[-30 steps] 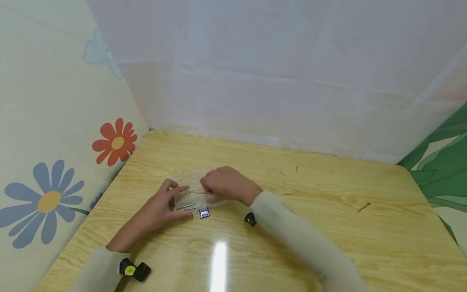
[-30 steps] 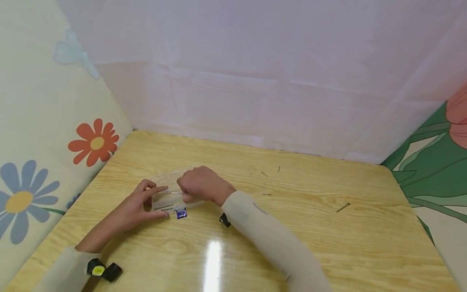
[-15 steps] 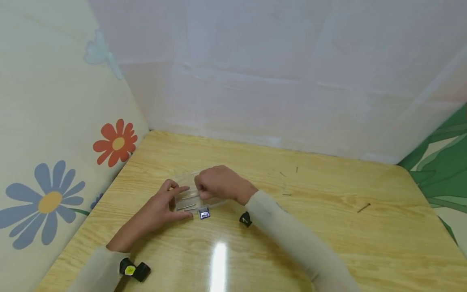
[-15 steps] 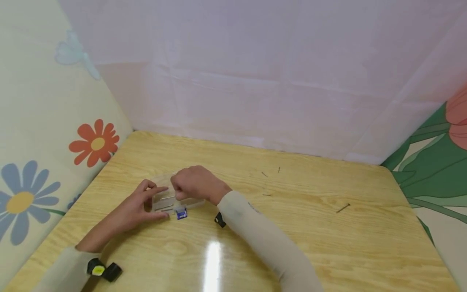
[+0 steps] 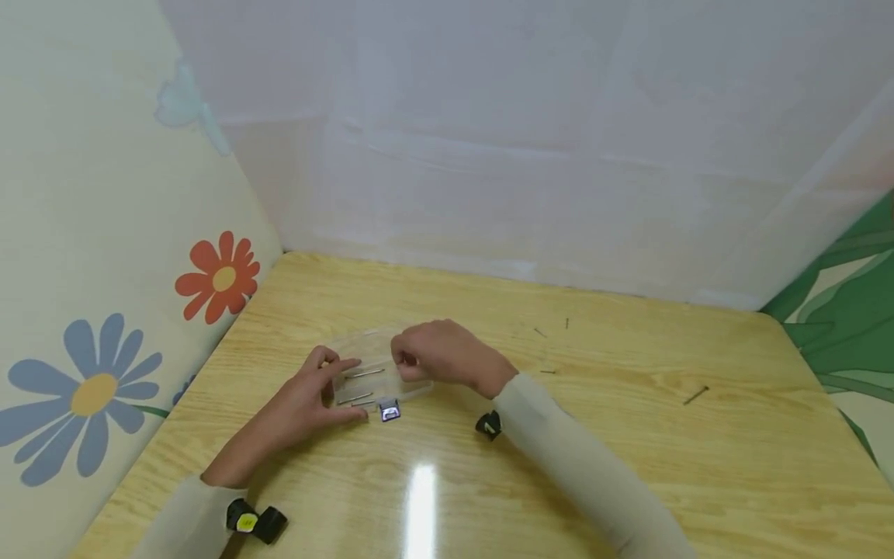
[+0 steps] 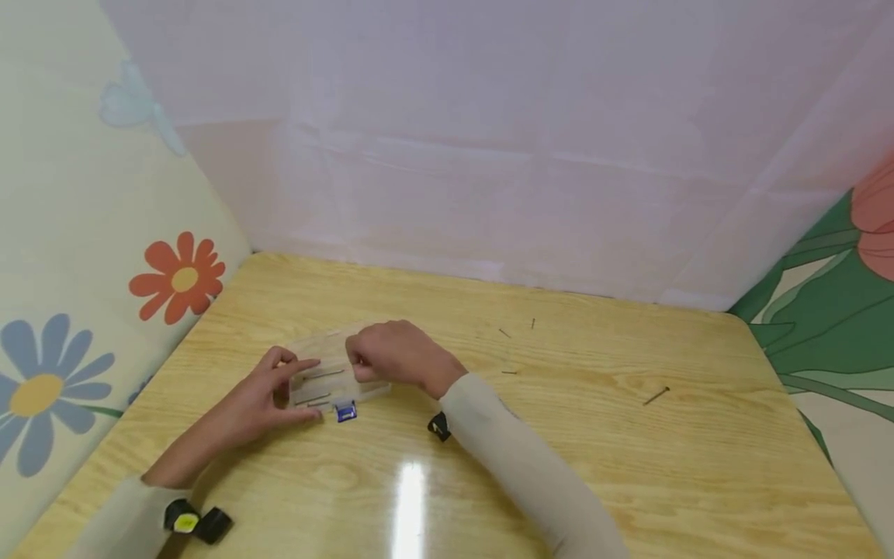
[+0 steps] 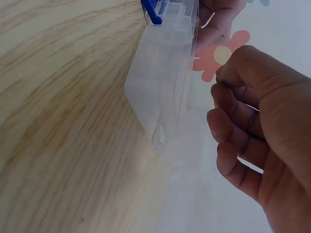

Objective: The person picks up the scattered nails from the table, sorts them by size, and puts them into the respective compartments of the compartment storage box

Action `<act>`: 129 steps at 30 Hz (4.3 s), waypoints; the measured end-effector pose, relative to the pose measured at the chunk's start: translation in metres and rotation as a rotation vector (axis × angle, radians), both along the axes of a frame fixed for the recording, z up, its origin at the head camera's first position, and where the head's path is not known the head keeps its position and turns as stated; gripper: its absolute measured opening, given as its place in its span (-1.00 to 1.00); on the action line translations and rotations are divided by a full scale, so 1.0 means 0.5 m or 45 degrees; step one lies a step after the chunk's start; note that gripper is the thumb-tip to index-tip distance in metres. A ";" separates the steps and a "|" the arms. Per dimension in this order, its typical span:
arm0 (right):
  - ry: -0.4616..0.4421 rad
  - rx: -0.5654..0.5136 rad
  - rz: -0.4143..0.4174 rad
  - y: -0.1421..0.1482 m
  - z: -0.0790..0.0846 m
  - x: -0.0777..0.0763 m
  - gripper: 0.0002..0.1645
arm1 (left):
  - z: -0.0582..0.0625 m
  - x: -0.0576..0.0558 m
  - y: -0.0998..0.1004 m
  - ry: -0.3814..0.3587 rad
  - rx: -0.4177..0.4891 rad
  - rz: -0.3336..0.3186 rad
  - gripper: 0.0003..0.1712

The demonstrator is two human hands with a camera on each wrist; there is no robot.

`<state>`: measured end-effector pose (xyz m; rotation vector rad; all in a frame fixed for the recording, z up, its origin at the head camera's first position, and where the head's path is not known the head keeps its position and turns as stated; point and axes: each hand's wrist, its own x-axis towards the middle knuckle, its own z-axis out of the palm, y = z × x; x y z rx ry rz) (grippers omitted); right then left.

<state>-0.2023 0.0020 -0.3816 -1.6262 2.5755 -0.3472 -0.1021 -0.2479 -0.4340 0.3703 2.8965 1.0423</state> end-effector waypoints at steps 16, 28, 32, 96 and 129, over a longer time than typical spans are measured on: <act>-0.046 -0.080 -0.111 0.175 -0.030 0.045 -0.84 | -0.003 0.000 0.005 0.024 0.041 -0.018 -0.10; 0.040 -0.176 -0.294 0.350 -0.047 0.076 -0.91 | 0.000 -0.003 0.006 0.010 0.047 -0.013 -0.09; 0.059 -0.176 -0.408 0.407 -0.051 0.086 -0.92 | 0.001 0.000 0.006 0.010 0.044 -0.002 -0.08; -0.013 0.119 -0.972 0.814 -0.073 0.085 -0.96 | -0.003 -0.002 -0.005 0.013 0.034 -0.013 -0.08; 0.085 -0.144 -0.679 0.630 -0.052 0.084 -0.75 | -0.007 0.000 -0.001 -0.001 0.019 0.001 -0.07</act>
